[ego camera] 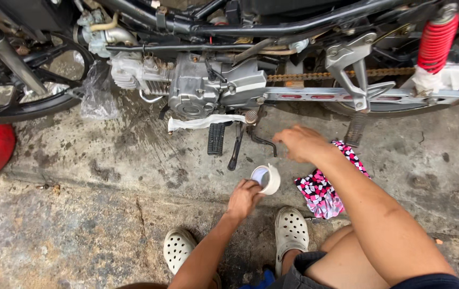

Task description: The person sits on the ground and wipes the rear shock absorber and engine casing of a motorcycle using a white cloth. They then use a roll of white tape to cover the footpeg and surrounding areas on the motorcycle's frame.

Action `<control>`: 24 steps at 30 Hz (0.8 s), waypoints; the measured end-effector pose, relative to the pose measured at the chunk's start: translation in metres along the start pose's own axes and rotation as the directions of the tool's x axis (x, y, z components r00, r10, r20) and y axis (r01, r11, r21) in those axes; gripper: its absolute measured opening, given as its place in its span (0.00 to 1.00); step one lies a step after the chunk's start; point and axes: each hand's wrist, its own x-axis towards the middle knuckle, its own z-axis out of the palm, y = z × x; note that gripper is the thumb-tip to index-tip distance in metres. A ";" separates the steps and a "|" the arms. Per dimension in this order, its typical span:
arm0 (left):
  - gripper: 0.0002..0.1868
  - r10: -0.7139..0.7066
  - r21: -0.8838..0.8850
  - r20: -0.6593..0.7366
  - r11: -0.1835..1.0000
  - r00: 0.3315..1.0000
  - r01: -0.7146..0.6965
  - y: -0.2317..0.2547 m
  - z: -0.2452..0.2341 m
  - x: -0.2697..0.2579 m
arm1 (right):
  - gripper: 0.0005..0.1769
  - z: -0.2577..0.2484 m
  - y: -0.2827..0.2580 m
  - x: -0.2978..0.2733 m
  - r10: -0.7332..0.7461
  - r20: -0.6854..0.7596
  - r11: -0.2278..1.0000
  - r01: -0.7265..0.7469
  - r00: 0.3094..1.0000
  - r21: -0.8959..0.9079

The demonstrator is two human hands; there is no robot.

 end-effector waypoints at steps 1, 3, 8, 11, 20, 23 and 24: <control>0.13 0.030 -0.240 -0.095 0.969 0.995 -0.052 0.003 -0.004 0.012 | 0.31 -0.012 0.000 -0.013 -0.051 0.065 0.999 0.050 0.997 0.016; 0.10 0.024 -0.361 -0.180 0.928 0.983 -0.088 0.024 -0.023 0.031 | 0.36 -0.032 -0.007 -0.033 -0.092 0.088 0.992 0.084 0.992 0.093; 0.05 0.008 -0.516 -0.365 0.830 0.931 -0.209 0.058 -0.069 0.062 | 0.44 -0.030 0.012 -0.033 -0.171 0.004 0.945 0.163 0.985 0.282; 0.03 -0.020 -0.538 -0.385 0.817 0.923 -0.206 0.064 -0.081 0.067 | 0.35 -0.030 0.011 -0.031 -0.137 -0.083 0.868 0.159 0.987 0.471; 0.15 -0.252 -0.672 -0.283 0.741 0.926 -0.004 0.101 -0.109 0.073 | 0.09 0.004 0.023 0.003 0.080 -0.393 0.876 0.123 0.916 0.467; 0.28 -0.296 -0.637 -0.227 0.766 0.928 0.088 0.101 -0.130 0.071 | 0.06 -0.001 0.021 0.002 0.084 -0.430 0.903 0.114 0.899 0.415; 0.30 -0.343 -0.611 -0.131 0.767 0.930 0.196 0.106 -0.143 0.070 | 0.06 -0.006 0.020 0.000 0.084 -0.444 0.904 0.119 0.892 0.411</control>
